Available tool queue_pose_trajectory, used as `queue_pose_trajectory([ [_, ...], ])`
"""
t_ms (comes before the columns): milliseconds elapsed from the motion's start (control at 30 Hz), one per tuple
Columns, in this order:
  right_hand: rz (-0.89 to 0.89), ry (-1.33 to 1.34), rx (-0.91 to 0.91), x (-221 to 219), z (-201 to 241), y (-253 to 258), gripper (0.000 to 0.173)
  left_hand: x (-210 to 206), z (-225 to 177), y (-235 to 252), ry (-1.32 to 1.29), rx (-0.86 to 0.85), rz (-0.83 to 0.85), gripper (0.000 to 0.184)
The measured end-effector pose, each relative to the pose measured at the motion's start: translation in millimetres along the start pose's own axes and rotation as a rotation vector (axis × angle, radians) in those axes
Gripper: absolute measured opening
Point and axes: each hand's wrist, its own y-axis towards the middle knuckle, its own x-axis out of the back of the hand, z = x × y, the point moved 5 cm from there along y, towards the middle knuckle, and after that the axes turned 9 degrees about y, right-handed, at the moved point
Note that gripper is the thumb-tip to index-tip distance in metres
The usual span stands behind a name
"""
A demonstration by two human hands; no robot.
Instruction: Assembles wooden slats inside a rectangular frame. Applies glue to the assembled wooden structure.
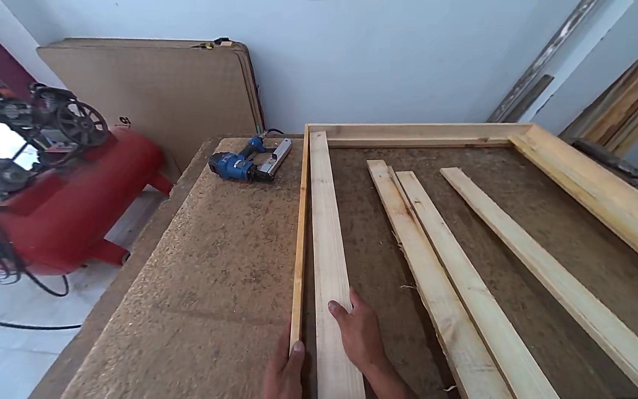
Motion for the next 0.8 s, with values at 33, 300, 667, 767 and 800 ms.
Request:
queue_pose_trajectory([
  [33, 0.016, -0.019, -0.002, -4.8, -4.3, 1.1, 0.081, -2.6, 0.3, -2.3, -0.018, 0.006, 0.002, 0.057],
  [300, 0.075, -0.184, -0.022, -26.2, -23.9, 8.9, 0.075, -13.3, -12.4, 4.1, 0.336, 0.164, 0.054, 0.072],
  [667, 0.237, -0.184, -0.059, -23.8, -33.4, -34.6, 0.103, -20.7, -29.3, 1.6, 0.893, 0.294, -0.025, 0.08],
  [767, 0.099, -0.105, -0.12, -29.1, -43.9, -45.1, 0.087, -24.5, -37.2, 1.9, 0.962, 0.292, -0.039, 0.076],
  [800, 0.076, -0.105, -0.135, -29.3, -43.3, -44.6, 0.083, -25.7, -39.0, 2.1, 0.982, 0.298, -0.041, 0.075],
])
